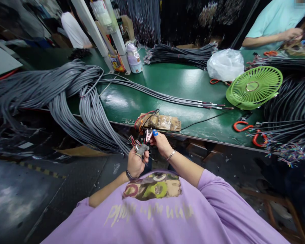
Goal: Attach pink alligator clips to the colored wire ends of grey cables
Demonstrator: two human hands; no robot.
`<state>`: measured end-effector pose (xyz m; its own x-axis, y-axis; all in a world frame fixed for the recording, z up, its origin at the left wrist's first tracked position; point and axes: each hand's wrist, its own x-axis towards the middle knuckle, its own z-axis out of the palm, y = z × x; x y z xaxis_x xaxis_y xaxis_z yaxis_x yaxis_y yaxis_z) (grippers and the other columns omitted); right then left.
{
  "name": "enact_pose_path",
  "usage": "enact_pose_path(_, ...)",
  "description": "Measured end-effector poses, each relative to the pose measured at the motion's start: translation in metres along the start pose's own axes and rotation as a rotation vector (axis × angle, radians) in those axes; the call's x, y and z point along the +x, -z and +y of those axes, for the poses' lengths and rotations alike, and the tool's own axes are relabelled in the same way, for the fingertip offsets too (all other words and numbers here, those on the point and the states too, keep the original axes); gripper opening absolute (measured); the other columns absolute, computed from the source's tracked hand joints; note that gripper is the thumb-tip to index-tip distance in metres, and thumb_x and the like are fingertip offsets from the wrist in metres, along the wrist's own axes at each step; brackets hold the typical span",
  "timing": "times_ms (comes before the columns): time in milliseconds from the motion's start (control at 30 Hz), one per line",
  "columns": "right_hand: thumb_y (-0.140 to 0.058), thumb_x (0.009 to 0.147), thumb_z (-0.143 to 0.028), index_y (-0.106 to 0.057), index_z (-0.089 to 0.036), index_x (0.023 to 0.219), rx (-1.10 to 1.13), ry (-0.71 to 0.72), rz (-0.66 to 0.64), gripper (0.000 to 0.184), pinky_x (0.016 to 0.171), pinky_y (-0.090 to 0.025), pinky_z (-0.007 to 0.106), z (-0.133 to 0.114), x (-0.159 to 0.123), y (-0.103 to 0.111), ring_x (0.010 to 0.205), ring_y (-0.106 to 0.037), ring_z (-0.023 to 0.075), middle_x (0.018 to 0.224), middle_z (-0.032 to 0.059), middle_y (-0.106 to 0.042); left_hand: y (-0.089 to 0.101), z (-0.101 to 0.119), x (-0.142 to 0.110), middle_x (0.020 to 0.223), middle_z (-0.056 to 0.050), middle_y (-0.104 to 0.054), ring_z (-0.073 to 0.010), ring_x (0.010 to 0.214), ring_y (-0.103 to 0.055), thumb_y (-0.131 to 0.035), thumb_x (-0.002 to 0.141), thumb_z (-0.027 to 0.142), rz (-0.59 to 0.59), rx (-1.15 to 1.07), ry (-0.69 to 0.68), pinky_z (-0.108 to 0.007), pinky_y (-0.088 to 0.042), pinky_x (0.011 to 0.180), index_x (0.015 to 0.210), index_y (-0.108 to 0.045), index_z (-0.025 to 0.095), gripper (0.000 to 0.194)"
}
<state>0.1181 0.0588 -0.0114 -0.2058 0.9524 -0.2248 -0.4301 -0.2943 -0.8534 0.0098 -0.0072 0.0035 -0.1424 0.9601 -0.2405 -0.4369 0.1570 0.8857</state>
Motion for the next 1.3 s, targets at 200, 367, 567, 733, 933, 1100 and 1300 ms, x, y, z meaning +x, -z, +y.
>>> enact_pose_path(200,-0.061,0.082,-0.054,-0.065,-0.017,0.079,0.335,-0.269,-0.046,0.037,0.056,-0.048,0.023,0.001,0.008,-0.006,0.062,-0.058,0.0117,0.072,0.0035,-0.067,0.002,-0.004,0.001,0.05,0.004,-0.057,-0.0049,0.034,-0.044,-0.073,0.067,0.044,0.034,-0.026,0.022,-0.016,-0.03,0.032,0.075,-0.057,0.015,0.034)
enact_pose_path(367,-0.061,0.082,-0.053,-0.064,-0.017,0.079,0.366,-0.255,-0.015,0.036,0.055,-0.048,0.023,0.003,0.008,-0.009,0.059,-0.057,0.0112,0.071,0.0026,-0.067,0.003,-0.006,0.001,0.051,0.004,-0.058,-0.0052,0.034,-0.045,-0.073,0.068,0.045,0.032,-0.009,0.025,-0.016,-0.031,0.032,0.075,-0.055,0.016,0.035)
enact_pose_path(567,-0.052,0.083,-0.063,-0.063,-0.017,0.083,0.37,-0.275,-0.082,0.047,0.059,-0.048,0.024,0.002,0.0,-0.004,0.062,-0.057,0.012,0.073,0.0032,-0.066,0.006,-0.006,-0.001,0.05,0.004,-0.057,-0.0051,0.033,-0.044,-0.072,0.068,0.044,0.016,0.004,0.014,-0.016,-0.029,0.032,0.076,-0.057,0.015,0.034)
enact_pose_path(733,-0.049,0.083,-0.065,-0.062,-0.018,0.08,0.344,-0.299,-0.067,0.048,0.055,-0.047,0.021,-0.002,-0.005,0.007,0.061,-0.057,0.0107,0.072,0.0024,-0.064,0.015,-0.008,-0.005,0.049,0.004,-0.057,-0.006,0.033,-0.045,-0.072,0.068,0.047,-0.015,0.031,0.044,-0.017,-0.03,0.034,0.073,-0.057,0.015,0.035)
enact_pose_path(933,-0.066,0.076,-0.053,-0.064,-0.016,0.077,0.129,-0.284,-0.002,0.037,0.055,-0.047,0.022,0.005,-0.011,0.021,0.058,-0.055,0.0103,0.074,0.0042,-0.065,0.023,-0.017,0.0,0.071,-0.007,-0.07,-0.0143,0.062,-0.065,-0.067,0.074,0.052,-0.124,0.006,0.06,-0.022,-0.046,0.056,0.082,-0.064,0.013,0.04)
enact_pose_path(1100,-0.073,0.068,-0.05,-0.067,-0.016,0.077,-0.332,-0.091,-0.019,0.036,0.06,-0.045,0.025,0.01,-0.019,0.031,0.062,-0.054,0.0117,0.076,0.0041,-0.066,0.024,-0.014,0.003,0.07,-0.006,-0.067,-0.0114,0.052,-0.061,-0.06,0.077,0.055,-0.095,0.06,0.051,-0.02,-0.039,0.045,0.082,-0.061,0.013,0.042)
enact_pose_path(1300,-0.066,0.078,-0.044,-0.069,-0.021,0.1,-0.579,0.093,-0.282,0.033,0.073,-0.047,0.031,0.0,-0.037,0.026,0.077,-0.059,0.0182,0.088,0.005,-0.068,0.028,-0.011,-0.006,0.049,0.003,-0.053,-0.0059,0.03,-0.039,-0.056,0.079,0.053,-0.403,0.416,0.206,-0.02,-0.026,0.033,0.067,-0.052,0.017,0.038)
